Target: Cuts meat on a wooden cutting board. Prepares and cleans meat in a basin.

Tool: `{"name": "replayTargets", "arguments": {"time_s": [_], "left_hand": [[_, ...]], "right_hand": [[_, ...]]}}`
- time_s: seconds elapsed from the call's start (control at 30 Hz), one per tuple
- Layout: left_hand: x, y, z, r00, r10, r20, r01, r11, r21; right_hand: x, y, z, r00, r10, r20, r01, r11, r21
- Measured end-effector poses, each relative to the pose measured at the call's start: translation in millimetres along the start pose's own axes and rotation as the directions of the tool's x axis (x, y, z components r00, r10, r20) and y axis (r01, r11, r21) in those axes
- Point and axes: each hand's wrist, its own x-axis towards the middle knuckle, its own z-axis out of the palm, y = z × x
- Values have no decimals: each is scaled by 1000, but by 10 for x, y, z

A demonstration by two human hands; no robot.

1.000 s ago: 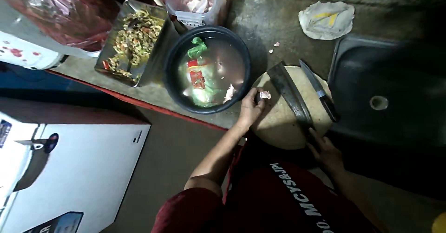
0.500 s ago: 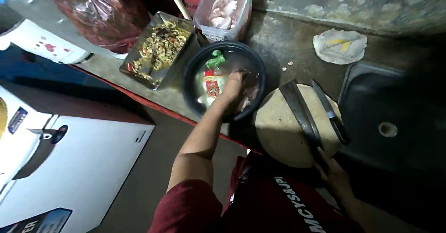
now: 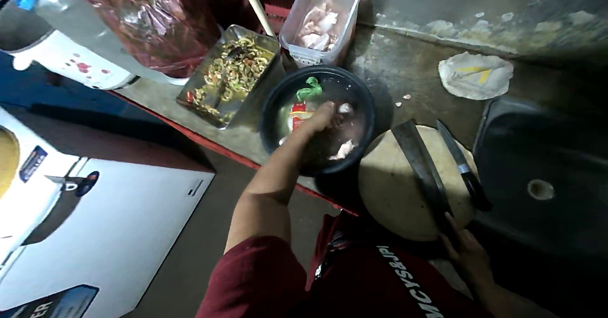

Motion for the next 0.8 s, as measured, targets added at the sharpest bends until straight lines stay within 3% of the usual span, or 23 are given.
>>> {"name": "replayTargets", "arguments": {"time_s": [0.1,0.23,0.33,0.47,0.57,0.7,0.73,0.8], "left_hand": [[-118,-43,-224,998,43,-43,-56,934,-352],[-101,-275,-233,996,10,-91,-67,761,-645],[-87,-360,-183,994,-38,-101,-56,618,-784],[-170,-314,-160,991,-61,-121,-68,553,-830],[-233,-265,-176,993,-37,-116,-74,575,-815],[-340,-217,-313,981,173,-89,-186,696,-693],[-361,-245,-374,977,179,-119,-212,724,-657],[-388,-381,-493,966,62,-250,-181,855,-485]], "right_hand": [[8,-15,-12,1000,-2,-3,2,1000,1],[11,18,10,1000,-7,-8,7,1000,3],[5,13,11,1000,10,1,-10,1000,7],[4,2,-2,1000,13,2,-13,1000,-7],[3,10,10,1000,3,-16,-3,1000,-13],[6,39,23,1000,-6,-4,6,1000,-21],[6,42,24,1000,1,3,-1,1000,-18],[10,27,26,1000,5,-2,-5,1000,-18]]}}
